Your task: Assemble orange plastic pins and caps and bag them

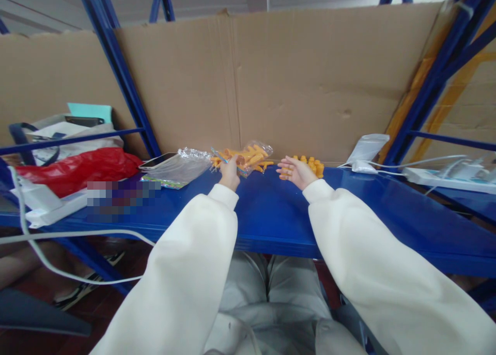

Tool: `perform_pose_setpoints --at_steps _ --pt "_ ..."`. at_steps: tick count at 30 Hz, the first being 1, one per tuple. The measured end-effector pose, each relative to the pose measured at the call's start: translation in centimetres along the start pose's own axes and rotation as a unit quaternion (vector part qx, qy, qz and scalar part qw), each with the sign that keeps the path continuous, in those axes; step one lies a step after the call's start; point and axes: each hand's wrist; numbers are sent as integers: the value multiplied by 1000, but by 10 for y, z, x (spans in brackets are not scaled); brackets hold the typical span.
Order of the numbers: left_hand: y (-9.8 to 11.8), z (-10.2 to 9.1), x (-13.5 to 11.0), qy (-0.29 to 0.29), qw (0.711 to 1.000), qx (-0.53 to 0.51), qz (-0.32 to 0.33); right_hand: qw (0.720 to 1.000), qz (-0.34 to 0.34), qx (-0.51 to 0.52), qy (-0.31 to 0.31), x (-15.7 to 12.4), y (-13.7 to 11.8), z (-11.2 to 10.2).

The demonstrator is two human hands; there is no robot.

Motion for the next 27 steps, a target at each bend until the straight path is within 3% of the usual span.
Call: perform_pose_setpoints --at_steps 3,9,13,20,27 --pt "-4 6 -12 40 999 2 14 999 21 -21 -28 -4 5 8" --pt "-12 19 -34 -16 999 -3 -40 992 55 -64 -90 -9 14 25" --pt "-19 21 -42 -78 996 -17 -38 988 70 -79 -114 -7 16 37" --pt "-21 19 -35 -130 988 8 -81 996 63 -58 -21 2 10 53" --pt "0 -5 -7 -48 991 60 -108 999 31 -39 22 15 -2 55"
Point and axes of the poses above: each hand's wrist, its own x-axis towards the middle knuckle, its own z-axis out of the palm, y = z × x, and after that the axes turned 9 degrees about -x, right-handed
